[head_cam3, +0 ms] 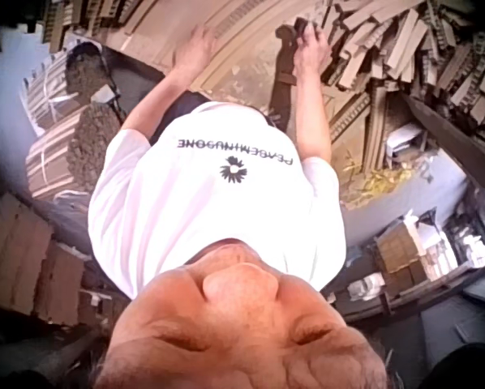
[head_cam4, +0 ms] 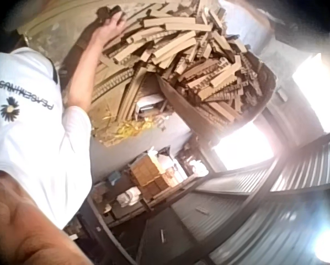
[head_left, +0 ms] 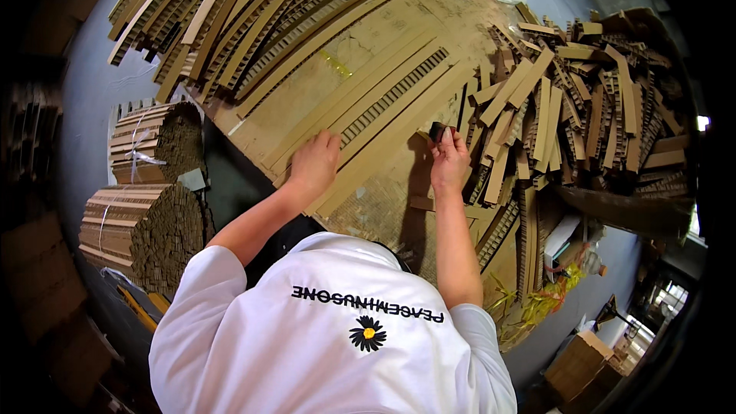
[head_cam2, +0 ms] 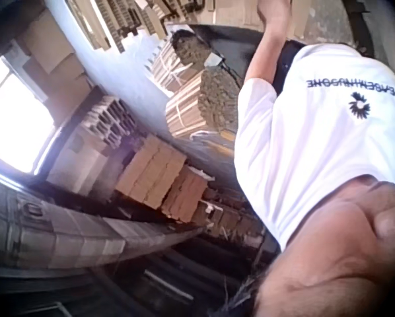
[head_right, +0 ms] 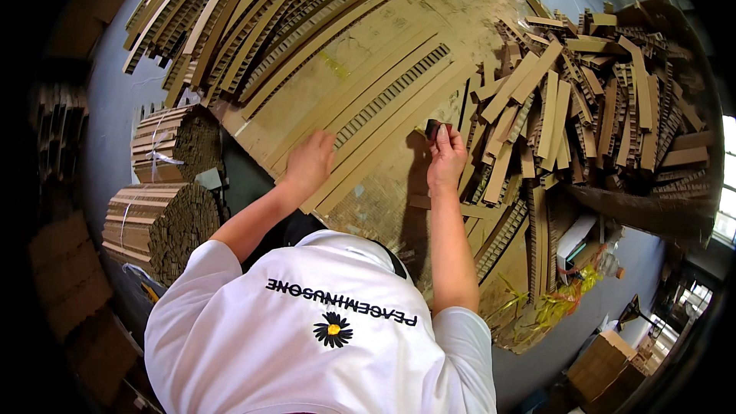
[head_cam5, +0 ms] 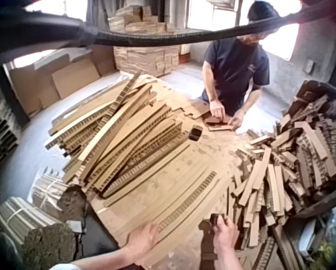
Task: The person sorts and stacks corrugated cardboard strips on a table, then uses a yellow strap to bundle the stack. Another person works nearby with similar materials.
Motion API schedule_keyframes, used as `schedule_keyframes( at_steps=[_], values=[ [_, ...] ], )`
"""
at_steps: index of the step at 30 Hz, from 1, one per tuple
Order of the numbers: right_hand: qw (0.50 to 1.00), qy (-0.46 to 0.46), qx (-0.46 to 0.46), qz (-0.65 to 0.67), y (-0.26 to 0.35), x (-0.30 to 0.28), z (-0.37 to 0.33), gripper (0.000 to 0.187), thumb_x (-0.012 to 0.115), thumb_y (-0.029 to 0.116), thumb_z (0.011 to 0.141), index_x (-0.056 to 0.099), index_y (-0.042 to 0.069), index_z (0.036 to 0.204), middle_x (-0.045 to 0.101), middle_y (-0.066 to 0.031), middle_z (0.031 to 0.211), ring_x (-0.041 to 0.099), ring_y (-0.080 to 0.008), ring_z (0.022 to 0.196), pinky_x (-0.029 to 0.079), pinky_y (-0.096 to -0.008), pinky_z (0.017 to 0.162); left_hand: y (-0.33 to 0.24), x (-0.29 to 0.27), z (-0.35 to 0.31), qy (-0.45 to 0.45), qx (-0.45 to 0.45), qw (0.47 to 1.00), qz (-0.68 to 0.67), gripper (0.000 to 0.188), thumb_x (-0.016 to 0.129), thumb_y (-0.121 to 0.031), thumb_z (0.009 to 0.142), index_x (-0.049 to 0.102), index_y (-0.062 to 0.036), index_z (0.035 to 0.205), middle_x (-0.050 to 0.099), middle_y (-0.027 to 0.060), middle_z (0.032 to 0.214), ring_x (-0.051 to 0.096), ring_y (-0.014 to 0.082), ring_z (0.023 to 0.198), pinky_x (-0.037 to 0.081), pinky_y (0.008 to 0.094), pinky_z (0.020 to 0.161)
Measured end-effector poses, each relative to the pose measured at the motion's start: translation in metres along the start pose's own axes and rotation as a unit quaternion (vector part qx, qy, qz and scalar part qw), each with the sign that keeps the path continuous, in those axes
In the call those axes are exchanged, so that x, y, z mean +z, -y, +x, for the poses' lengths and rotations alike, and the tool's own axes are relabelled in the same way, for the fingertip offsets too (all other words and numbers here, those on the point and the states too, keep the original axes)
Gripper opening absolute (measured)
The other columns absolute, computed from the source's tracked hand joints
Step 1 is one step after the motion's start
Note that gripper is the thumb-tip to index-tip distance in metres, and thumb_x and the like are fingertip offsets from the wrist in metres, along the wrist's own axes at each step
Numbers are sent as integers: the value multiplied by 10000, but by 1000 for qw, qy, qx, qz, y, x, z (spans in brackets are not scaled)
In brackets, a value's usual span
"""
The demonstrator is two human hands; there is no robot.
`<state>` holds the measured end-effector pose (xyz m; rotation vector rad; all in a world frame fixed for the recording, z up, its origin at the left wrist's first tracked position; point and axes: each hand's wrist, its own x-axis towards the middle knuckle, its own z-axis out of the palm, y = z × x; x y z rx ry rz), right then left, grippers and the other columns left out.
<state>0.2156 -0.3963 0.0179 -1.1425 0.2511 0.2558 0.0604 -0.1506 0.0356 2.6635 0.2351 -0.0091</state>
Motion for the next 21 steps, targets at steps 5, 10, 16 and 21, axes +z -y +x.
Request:
schedule_keyframes(
  at_steps=[5,10,16,21],
  values=[
    [998,9,54,-17,-13,18,-30,128,693,212,993,669,99,1047,709,-4,1022,652,-116,926,533,-293,822,-7,12,-27,-60,81,995,7,321,649,-65,816,605,-17,1130,559,123,1029,590,323,984,510,418,755],
    [997,-13,76,20,-28,21,-57,120,691,205,993,658,102,1045,707,-6,1046,648,-129,955,546,-365,848,-16,17,-21,-115,40,993,-7,307,652,-30,827,571,4,1121,525,165,1099,593,348,952,531,437,745],
    [996,1,76,46,-36,21,-66,127,680,185,999,645,68,1035,704,-53,1050,666,-162,931,583,-370,812,-8,27,-5,-46,-12,998,30,289,665,-33,853,530,15,1103,491,200,1114,622,382,895,547,468,680],
    [995,3,69,70,-40,17,-64,114,662,170,1007,637,61,1028,707,-61,1012,682,-176,875,597,-363,783,-13,24,3,-38,-17,999,15,252,684,-55,857,526,1,1045,489,189,1089,635,377,922,545,475,667]
  ],
)
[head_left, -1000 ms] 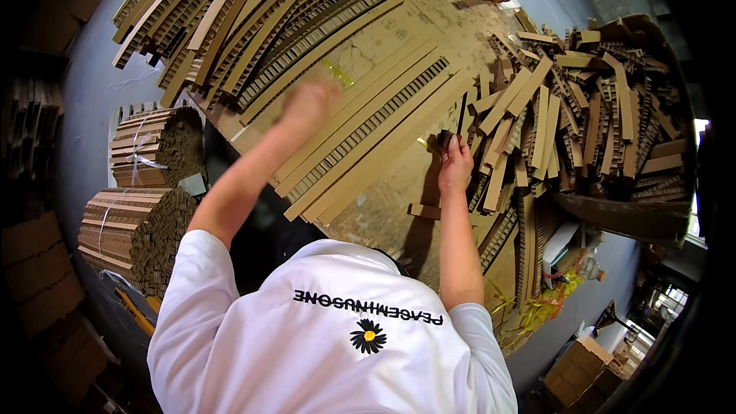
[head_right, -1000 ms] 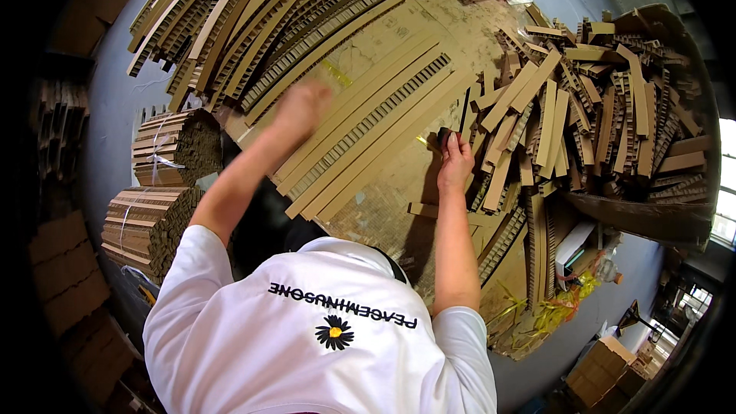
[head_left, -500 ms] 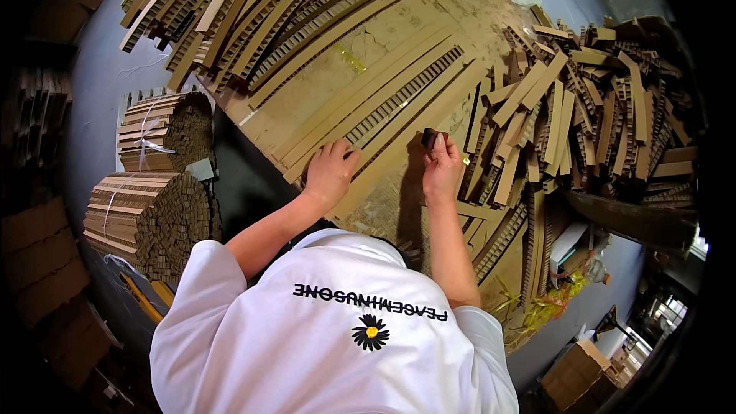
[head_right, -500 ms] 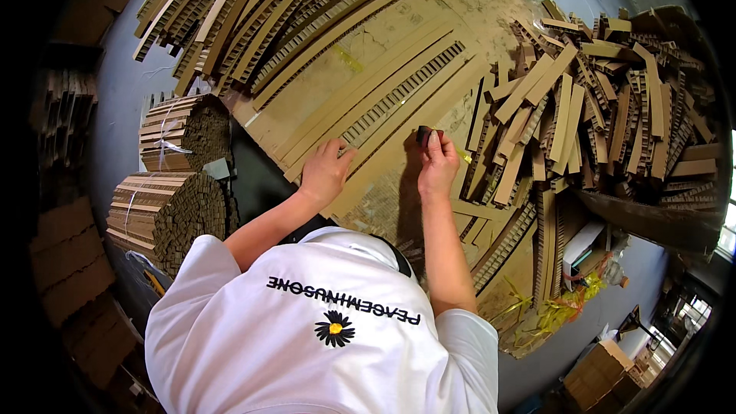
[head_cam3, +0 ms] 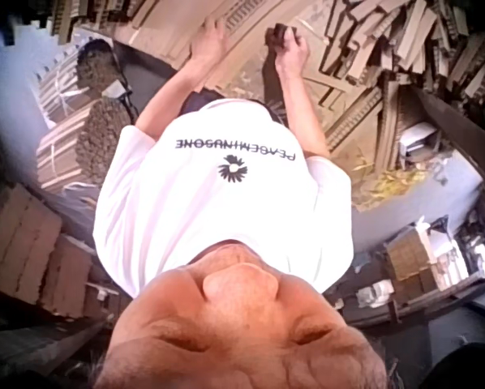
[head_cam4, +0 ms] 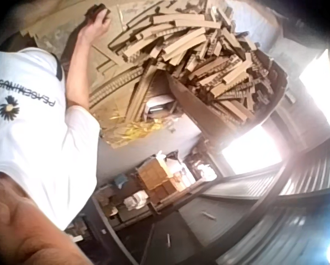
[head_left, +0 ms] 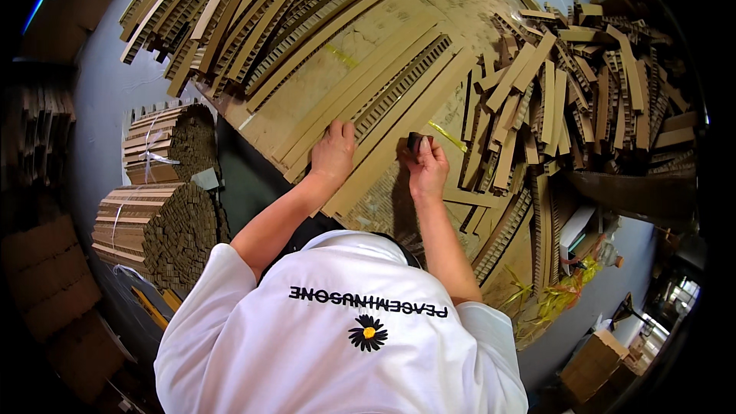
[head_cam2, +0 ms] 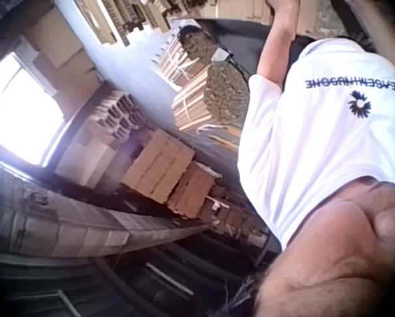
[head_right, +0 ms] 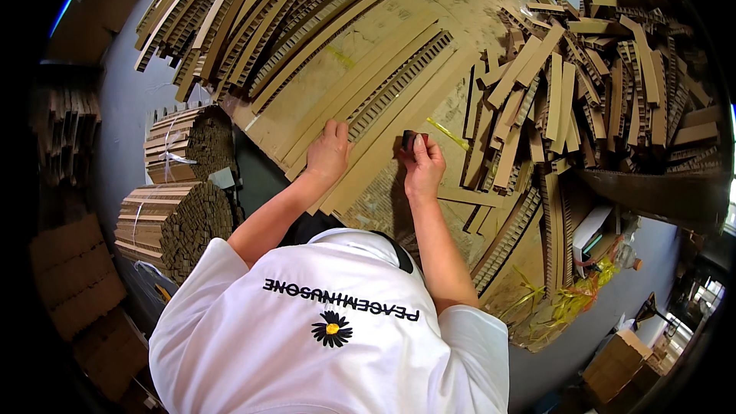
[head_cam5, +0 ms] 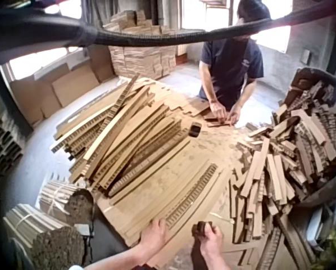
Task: The person sorts and stacks corrugated cardboard strips on a table, then uses a yellow strap to bundle the stack. Another person works nearby with similar materials.
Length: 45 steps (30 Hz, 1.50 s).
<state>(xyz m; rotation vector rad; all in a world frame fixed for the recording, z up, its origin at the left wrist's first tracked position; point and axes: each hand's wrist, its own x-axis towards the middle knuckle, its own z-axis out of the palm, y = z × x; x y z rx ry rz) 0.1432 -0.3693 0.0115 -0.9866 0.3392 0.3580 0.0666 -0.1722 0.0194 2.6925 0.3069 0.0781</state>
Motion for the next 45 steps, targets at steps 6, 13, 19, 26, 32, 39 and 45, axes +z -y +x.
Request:
schedule_keyframes(
  at_steps=[6,13,19,26,32,39,45],
  values=[
    [1000,-12,9,9,-1,-2,-3,118,660,174,1009,632,60,1021,705,-57,973,686,-172,848,605,-349,756,-6,3,1,36,33,999,-8,192,686,-71,875,556,-47,1013,497,162,1062,637,376,903,546,477,669],
    [999,-12,28,25,-2,-2,2,129,654,184,1013,625,59,1021,701,-50,956,689,-172,829,602,-341,738,-9,-3,23,-6,55,998,-15,191,693,-154,889,586,-72,1023,538,151,1044,639,374,877,539,498,693],
    [998,-35,44,34,6,5,-1,132,657,191,1012,624,63,1005,705,-51,964,695,-173,833,600,-342,736,-45,-15,3,8,43,998,-48,355,751,-226,852,620,-39,1123,606,174,1066,636,389,962,531,489,759],
    [999,-4,28,21,12,-8,2,116,653,173,1011,654,60,1035,709,-48,976,694,-165,856,600,-333,740,7,-56,43,-104,12,992,-72,416,702,-148,859,618,-51,1255,610,194,1132,592,389,1052,515,483,882],
    [996,7,28,-84,13,8,4,164,674,207,1002,672,65,1084,693,-26,1026,671,-137,901,602,-368,793,102,-27,78,-70,-25,997,-16,479,713,-159,884,612,-71,1344,611,158,1179,559,375,1126,488,454,965],
    [986,-26,62,-151,5,5,1,175,670,190,1001,660,51,1106,684,-14,1013,663,-127,906,618,-347,775,96,-22,66,-9,0,998,-69,481,624,-143,943,551,-85,1415,594,177,1265,520,395,1201,439,448,1051],
    [987,13,105,-123,-4,29,-6,187,658,172,1007,648,30,1129,666,-27,1015,650,-126,861,625,-322,696,112,-19,70,-2,-10,996,-86,472,542,-168,991,496,-30,1440,541,216,1405,491,408,1278,397,480,1083]
  ],
)
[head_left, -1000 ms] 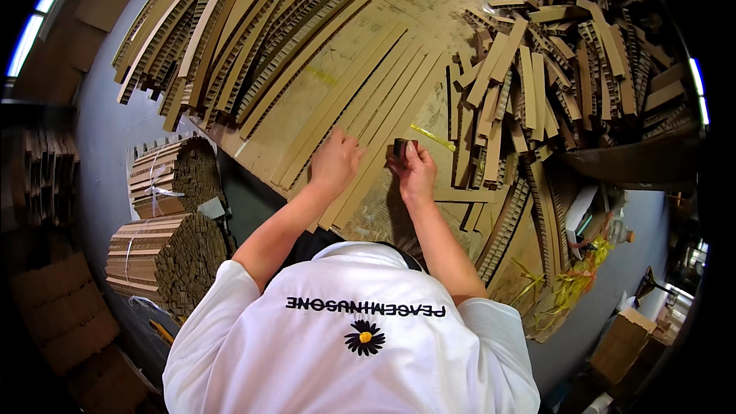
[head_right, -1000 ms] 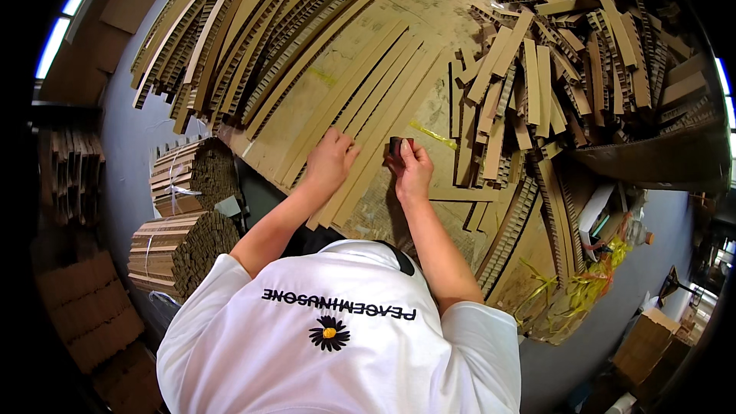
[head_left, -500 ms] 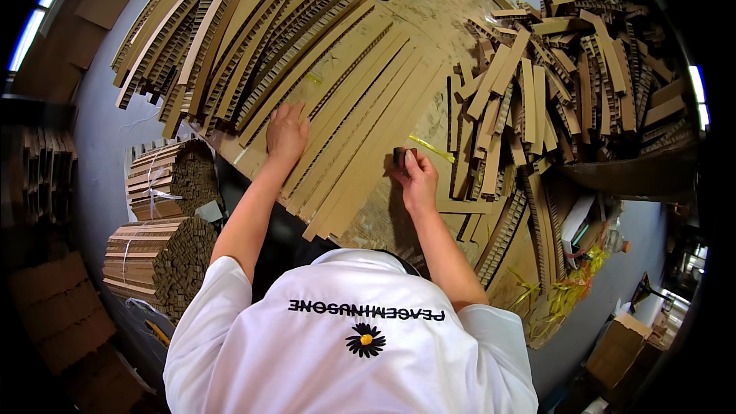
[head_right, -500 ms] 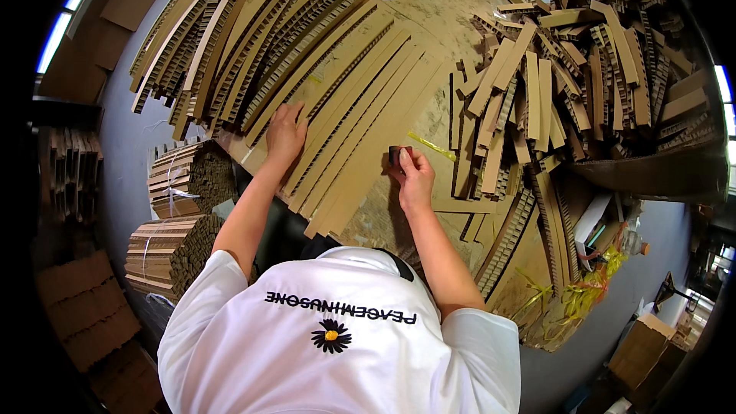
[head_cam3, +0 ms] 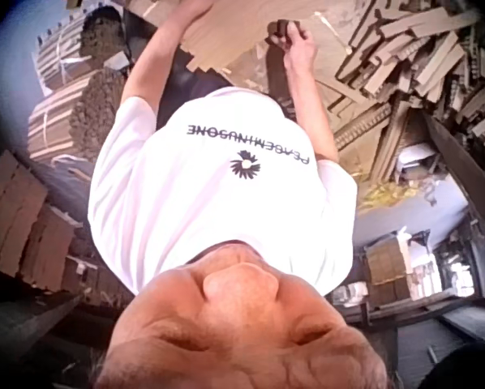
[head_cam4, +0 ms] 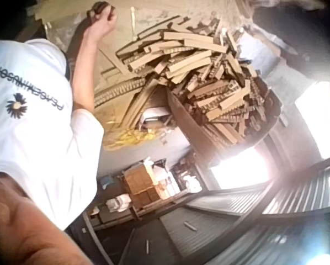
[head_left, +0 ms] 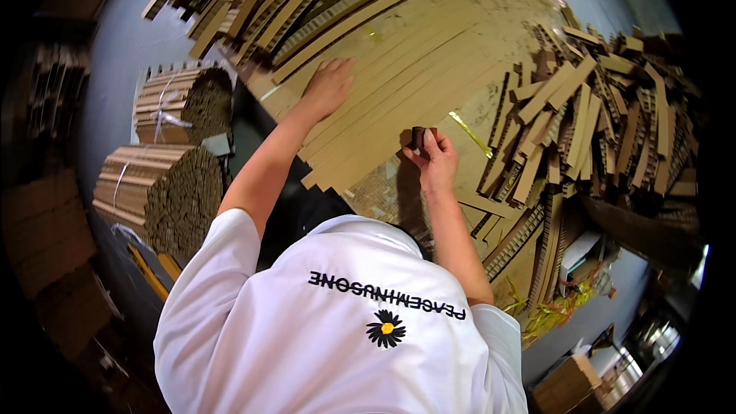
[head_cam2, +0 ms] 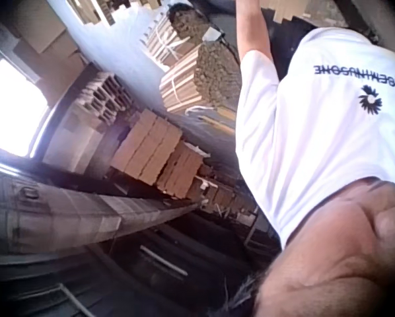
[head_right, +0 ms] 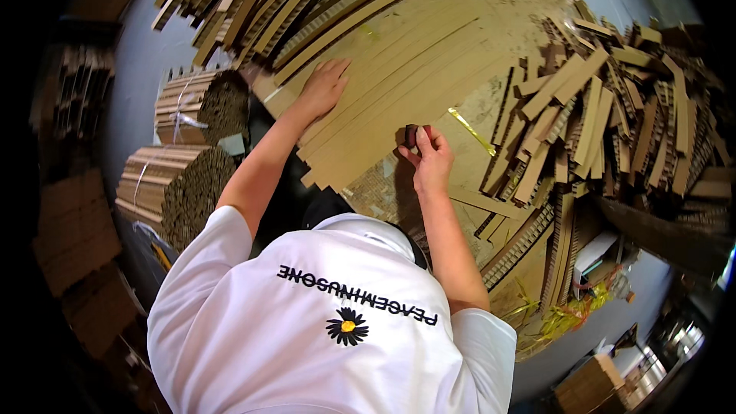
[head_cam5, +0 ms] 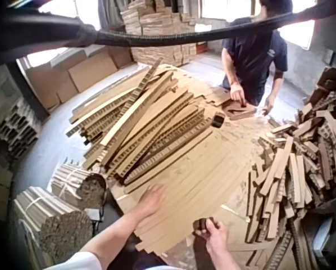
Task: The person sorts and stacks corrugated cardboard strips on a table, then uses a yellow strap to bundle the stack. Another person works nearby with similar materials.
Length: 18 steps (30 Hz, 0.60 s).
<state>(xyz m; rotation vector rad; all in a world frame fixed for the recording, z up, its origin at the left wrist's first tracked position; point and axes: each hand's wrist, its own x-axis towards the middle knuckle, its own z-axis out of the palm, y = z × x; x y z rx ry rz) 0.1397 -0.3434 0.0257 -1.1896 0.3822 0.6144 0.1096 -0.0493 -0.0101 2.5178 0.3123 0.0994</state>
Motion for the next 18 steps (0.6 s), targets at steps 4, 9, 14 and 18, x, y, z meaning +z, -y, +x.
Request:
schedule_keyframes(
  at_steps=[4,9,14,18],
  values=[
    [1000,-20,0,-15,0,8,-4,169,661,175,1006,645,40,1106,663,-19,998,645,-118,868,629,-328,705,1,-15,-22,-45,-77,991,-96,506,537,-193,1012,449,-36,1485,515,205,1464,475,379,1345,368,442,1137],
    [1000,-16,12,-4,9,-13,5,164,680,198,995,650,44,1042,630,-5,917,621,-108,806,637,-332,714,17,-3,-155,-392,-233,829,-325,558,574,-314,1013,456,-62,1497,508,142,1494,472,301,1378,345,400,1155],
    [999,13,24,-44,3,-3,-5,164,681,205,996,649,48,1029,603,-8,838,607,-111,734,638,-333,702,-26,46,-218,-354,-615,372,-598,1040,566,-785,856,311,-64,1562,363,70,1596,343,267,1462,238,523,1167],
    [997,35,23,-66,-12,-1,-5,157,690,194,990,644,46,1014,654,-32,908,647,-120,813,638,-327,710,-47,65,-174,-354,-511,386,-682,987,572,-802,848,416,-39,1454,441,82,1484,450,249,1309,362,458,1083]
  ],
)
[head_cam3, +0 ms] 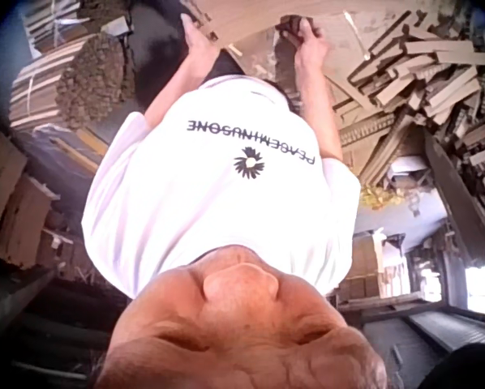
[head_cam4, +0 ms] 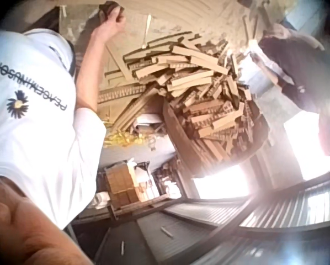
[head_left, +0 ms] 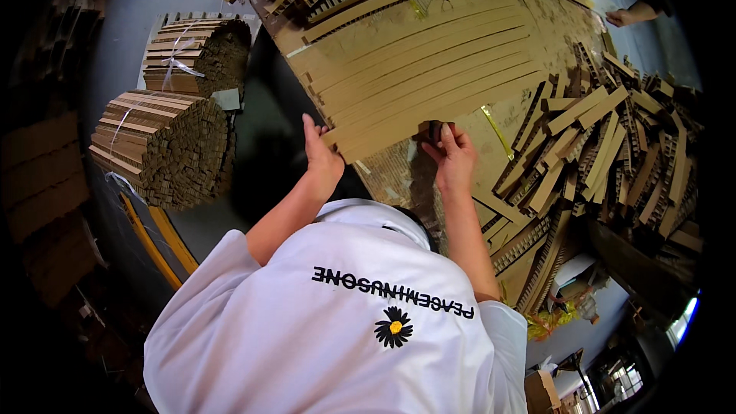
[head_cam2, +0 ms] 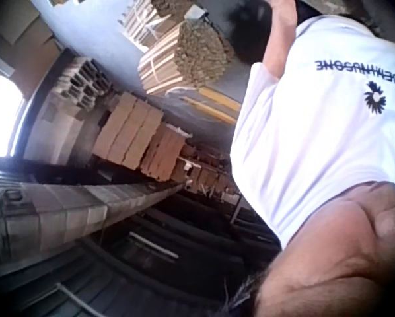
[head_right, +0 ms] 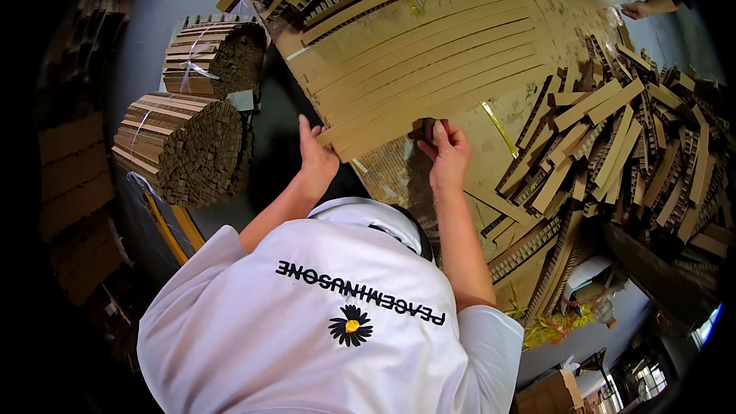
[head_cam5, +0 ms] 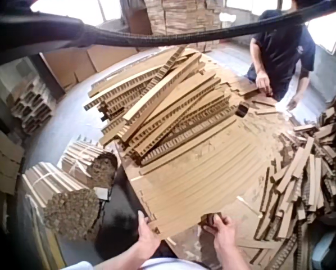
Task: The person sorts and stacks corrugated cardboard strips on a table, then uses a yellow strap to bundle the stack. Another person works nearby with similar materials.
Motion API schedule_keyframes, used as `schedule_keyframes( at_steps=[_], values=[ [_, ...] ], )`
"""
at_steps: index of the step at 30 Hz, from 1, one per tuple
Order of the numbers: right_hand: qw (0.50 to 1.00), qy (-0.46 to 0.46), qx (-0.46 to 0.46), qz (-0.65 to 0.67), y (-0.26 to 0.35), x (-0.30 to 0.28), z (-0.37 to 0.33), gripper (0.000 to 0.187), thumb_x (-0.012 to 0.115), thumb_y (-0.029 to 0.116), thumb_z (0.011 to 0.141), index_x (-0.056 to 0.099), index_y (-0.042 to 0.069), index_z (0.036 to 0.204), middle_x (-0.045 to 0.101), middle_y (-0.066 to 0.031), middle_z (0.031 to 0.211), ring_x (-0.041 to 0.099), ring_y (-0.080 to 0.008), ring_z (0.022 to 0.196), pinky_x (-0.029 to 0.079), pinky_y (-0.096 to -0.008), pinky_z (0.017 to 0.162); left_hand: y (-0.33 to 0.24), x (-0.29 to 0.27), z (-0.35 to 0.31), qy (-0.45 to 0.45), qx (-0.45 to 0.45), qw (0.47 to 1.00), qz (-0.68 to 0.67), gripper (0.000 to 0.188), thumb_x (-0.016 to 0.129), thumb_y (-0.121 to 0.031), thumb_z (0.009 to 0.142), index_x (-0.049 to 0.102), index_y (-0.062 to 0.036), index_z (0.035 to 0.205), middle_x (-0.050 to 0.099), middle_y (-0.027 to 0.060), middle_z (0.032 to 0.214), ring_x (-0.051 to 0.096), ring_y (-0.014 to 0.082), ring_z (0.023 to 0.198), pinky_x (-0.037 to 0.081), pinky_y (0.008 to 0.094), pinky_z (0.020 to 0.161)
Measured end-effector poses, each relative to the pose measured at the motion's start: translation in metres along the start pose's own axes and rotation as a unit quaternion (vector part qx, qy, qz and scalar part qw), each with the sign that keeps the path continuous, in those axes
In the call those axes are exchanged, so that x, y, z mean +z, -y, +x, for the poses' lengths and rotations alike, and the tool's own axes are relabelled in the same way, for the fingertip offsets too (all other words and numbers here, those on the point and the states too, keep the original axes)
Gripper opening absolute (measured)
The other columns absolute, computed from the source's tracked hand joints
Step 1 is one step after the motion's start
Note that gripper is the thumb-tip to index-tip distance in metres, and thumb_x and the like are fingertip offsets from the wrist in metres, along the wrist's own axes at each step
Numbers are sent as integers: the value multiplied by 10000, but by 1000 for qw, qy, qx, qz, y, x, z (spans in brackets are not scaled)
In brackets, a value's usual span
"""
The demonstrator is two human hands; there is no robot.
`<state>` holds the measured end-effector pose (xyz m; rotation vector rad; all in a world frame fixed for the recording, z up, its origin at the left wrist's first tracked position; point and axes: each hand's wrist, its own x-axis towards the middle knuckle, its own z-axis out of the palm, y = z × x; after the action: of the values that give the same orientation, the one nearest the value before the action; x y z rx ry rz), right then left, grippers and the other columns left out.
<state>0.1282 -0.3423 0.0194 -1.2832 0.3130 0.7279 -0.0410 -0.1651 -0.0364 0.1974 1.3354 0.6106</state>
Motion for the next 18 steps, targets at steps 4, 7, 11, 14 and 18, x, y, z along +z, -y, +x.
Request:
schedule_keyframes(
  at_steps=[4,7,11,14,18],
  values=[
    [1000,-19,10,8,-7,4,-6,161,694,176,986,658,41,1065,686,-38,979,665,-127,862,624,-319,713,-14,13,-21,-26,-12,996,81,789,546,-754,899,603,-46,1243,628,79,1097,556,228,998,451,375,889],
    [1000,-19,-18,6,-5,-5,-2,201,713,207,979,677,37,1081,693,-24,978,659,-107,869,581,-287,763,-22,-29,19,-7,337,918,211,443,621,-317,972,574,-6,1283,590,112,1233,557,238,1084,448,347,972],
    [996,-63,-57,-9,20,-40,7,155,702,194,984,683,64,1067,684,-2,961,636,-103,852,561,-298,738,-50,62,-39,173,616,566,520,514,656,-131,934,500,21,1399,523,195,1413,481,351,1329,373,447,1125],
    [995,-49,-84,-14,46,-44,22,184,709,193,980,683,53,1095,688,-7,963,630,-105,832,546,-288,727,-30,147,-25,182,655,427,596,604,666,-215,935,448,32,1441,428,207,1514,350,392,1443,273,545,1183],
    [984,-54,-145,-89,110,-32,58,225,718,178,972,687,23,1133,683,-15,936,603,-111,764,525,-270,714,-7,206,1,127,633,410,644,724,676,-327,930,390,44,1482,334,208,1579,208,425,1511,155,621,1213]
  ],
)
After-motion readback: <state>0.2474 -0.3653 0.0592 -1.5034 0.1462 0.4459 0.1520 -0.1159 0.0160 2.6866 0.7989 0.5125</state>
